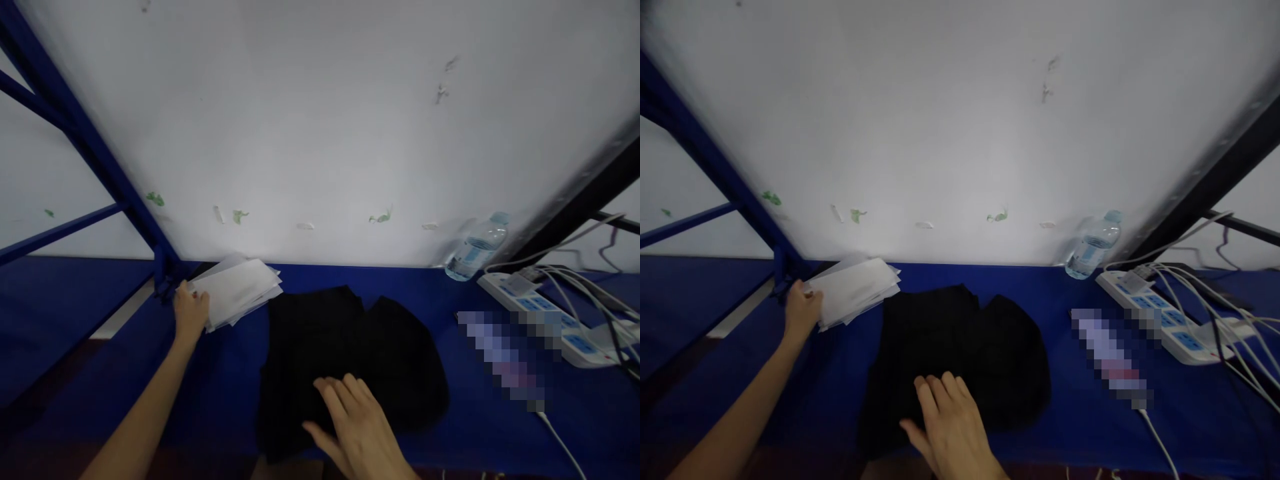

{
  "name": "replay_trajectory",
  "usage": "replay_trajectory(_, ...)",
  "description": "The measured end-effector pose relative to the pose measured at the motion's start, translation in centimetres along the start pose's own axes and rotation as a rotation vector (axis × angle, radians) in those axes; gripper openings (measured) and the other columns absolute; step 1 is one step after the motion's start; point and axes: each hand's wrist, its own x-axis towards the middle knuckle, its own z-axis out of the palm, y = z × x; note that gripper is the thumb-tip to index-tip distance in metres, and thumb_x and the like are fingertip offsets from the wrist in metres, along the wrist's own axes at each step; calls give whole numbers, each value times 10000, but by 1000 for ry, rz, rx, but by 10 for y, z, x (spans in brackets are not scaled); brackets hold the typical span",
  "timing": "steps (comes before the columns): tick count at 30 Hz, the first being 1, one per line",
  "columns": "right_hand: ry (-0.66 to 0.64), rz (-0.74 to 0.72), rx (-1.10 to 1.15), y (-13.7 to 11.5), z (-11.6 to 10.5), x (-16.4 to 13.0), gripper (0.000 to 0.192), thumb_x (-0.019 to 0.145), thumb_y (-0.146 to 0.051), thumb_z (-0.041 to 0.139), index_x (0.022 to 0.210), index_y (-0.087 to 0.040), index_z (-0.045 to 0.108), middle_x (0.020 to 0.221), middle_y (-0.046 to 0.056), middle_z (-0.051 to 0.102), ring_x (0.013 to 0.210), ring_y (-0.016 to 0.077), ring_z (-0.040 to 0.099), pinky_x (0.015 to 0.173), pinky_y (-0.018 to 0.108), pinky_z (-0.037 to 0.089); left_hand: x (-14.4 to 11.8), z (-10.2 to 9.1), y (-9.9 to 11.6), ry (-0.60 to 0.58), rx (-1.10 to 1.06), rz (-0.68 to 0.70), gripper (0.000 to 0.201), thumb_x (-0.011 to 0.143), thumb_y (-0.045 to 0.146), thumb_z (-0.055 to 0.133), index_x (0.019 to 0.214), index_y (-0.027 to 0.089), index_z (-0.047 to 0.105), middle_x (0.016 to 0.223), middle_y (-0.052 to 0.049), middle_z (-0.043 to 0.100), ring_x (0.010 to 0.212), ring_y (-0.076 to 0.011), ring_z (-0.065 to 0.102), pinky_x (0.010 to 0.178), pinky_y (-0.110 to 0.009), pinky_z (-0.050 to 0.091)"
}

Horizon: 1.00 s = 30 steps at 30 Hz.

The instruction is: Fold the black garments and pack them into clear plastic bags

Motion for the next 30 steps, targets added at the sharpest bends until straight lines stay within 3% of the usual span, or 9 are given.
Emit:
replay_trajectory(3,18,20,-18,-6,1,6,426,811,-383,665,1168,-164,588,973,105,693,858,279,650,762,424,547,-40,10,6,-120,121,165,374,803,147,557,1177,140,550,1303,-149,539,1293,-347,398,1075,-527,288)
replay_trajectory(7,-70,178,239,-6,-5,15,228,867,-185,560,1082,-218,627,910,54,670,814,217,641,749,360,541,-104,31,18,-671,198,326,164,851,282,556,974,238,655,932,-18,681,911,-228,625,839,-361,490)
replay_trajectory(10,-39,430,537,10,-16,19,169,901,-276,536,1034,-239,633,858,23,652,726,163,630,648,263,522,-131,39,25,-888,284,363,226,928,340,447,980,238,641,941,-25,661,909,-219,597,825,-370,472)
replay_trajectory(14,77,716,696,51,-32,7,289,870,-469,549,978,-215,639,755,4,637,678,164,635,598,242,506,-133,37,34,-942,367,357,208,907,381,478,919,229,620,914,-29,621,937,-238,564,851,-404,442)
replay_trajectory(17,78,786,581,78,-41,-10,350,869,-506,522,1006,-208,644,798,23,669,736,193,655,635,273,520,-132,35,37,-960,404,357,180,866,387,536,918,224,589,907,-28,590,948,-249,542,844,-410,436)
replay_trajectory(21,141,684,293,86,-47,-18,428,875,-499,515,1203,-232,572,1088,81,664,979,246,636,806,369,531,-135,40,33,-942,424,408,88,840,301,560,863,217,553,880,-21,572,900,-239,524,809,-400,424)
replay_trajectory(24,94,478,173,75,-42,-7,675,790,-526,633,1375,-270,417,1333,106,532,1192,304,521,934,467,483,-138,44,31,-936,413,442,35,840,250,552,819,224,542,854,-9,573,889,-235,524,820,-403,412)
replay_trajectory(26,39,407,117,68,-35,5,685,765,-504,672,1364,-270,436,1296,113,555,1166,329,530,912,506,483,-138,43,31,-935,397,402,35,854,265,541,836,236,550,887,-10,581,899,-234,537,821,-397,421)
replay_trajectory(30,66,443,216,75,-32,26,282,915,-377,481,1107,-219,613,961,86,670,903,248,642,783,404,523,-126,32,34,-888,357,339,87,875,323,521,909,261,571,962,-17,596,942,-239,567,833,-383,436)
